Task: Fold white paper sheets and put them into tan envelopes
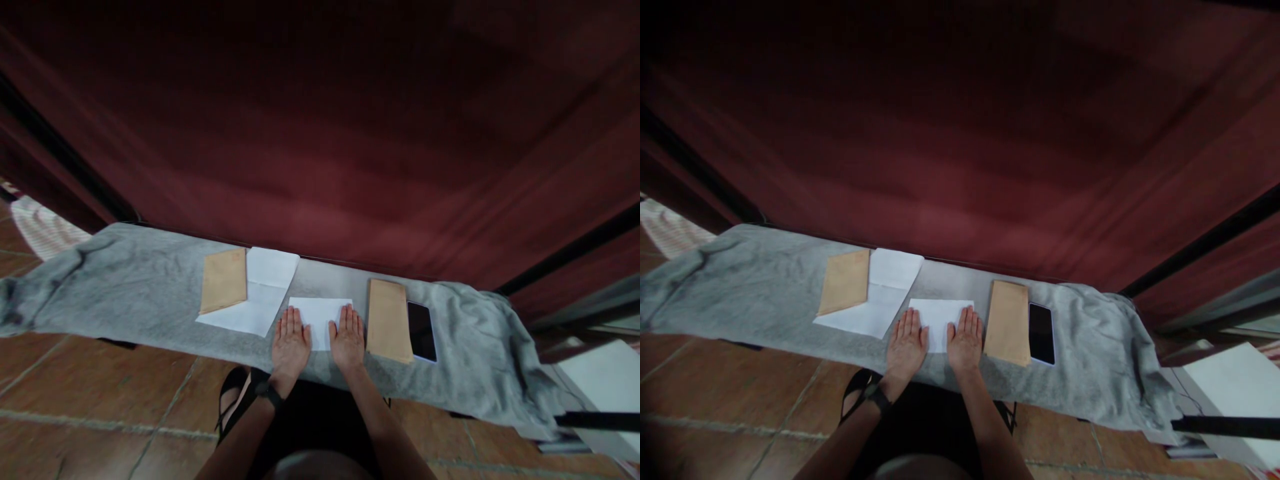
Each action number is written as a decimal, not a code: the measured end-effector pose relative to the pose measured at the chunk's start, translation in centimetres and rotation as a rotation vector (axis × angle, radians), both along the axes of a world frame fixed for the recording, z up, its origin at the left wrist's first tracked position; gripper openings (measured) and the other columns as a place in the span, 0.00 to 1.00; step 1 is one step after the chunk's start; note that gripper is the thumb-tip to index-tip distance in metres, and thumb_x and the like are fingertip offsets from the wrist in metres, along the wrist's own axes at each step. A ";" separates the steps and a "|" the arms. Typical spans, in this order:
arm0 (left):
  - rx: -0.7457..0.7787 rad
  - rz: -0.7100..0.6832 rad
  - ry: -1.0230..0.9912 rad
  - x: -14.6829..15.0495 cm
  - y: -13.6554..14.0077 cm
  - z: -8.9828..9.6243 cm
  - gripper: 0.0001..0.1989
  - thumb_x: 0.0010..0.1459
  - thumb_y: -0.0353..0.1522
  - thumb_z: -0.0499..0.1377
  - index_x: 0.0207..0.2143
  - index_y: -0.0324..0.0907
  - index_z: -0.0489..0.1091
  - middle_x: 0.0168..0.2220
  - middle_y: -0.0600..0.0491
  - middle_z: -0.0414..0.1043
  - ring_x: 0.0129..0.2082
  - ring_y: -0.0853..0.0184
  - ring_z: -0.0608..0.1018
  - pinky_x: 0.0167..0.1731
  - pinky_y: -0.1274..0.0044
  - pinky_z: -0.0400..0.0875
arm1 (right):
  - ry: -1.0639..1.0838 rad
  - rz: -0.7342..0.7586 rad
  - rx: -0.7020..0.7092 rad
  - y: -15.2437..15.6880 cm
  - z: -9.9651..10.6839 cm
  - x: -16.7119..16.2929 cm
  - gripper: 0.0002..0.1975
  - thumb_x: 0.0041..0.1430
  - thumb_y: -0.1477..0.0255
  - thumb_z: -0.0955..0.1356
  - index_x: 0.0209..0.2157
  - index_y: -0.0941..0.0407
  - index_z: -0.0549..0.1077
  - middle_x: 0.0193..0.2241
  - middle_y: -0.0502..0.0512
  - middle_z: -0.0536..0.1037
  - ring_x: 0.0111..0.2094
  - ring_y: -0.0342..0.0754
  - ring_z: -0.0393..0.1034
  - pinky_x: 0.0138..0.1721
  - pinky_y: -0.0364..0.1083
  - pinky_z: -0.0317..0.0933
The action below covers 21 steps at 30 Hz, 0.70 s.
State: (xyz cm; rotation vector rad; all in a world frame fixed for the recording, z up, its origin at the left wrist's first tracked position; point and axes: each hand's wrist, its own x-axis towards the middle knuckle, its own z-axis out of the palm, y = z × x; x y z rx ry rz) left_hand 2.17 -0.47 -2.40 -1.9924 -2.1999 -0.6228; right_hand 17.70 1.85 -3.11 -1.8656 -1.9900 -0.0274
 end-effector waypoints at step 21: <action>-0.100 -0.380 0.063 3.1 2.9 1.1 0.29 0.70 0.40 0.42 0.65 0.32 0.58 0.65 0.40 0.61 0.67 0.58 0.60 0.65 0.63 0.56 | 0.007 0.029 -0.076 -0.1 0.5 0.1 0.30 0.70 0.68 0.55 0.68 0.68 0.51 0.68 0.70 0.52 0.69 0.58 0.47 0.67 0.60 0.42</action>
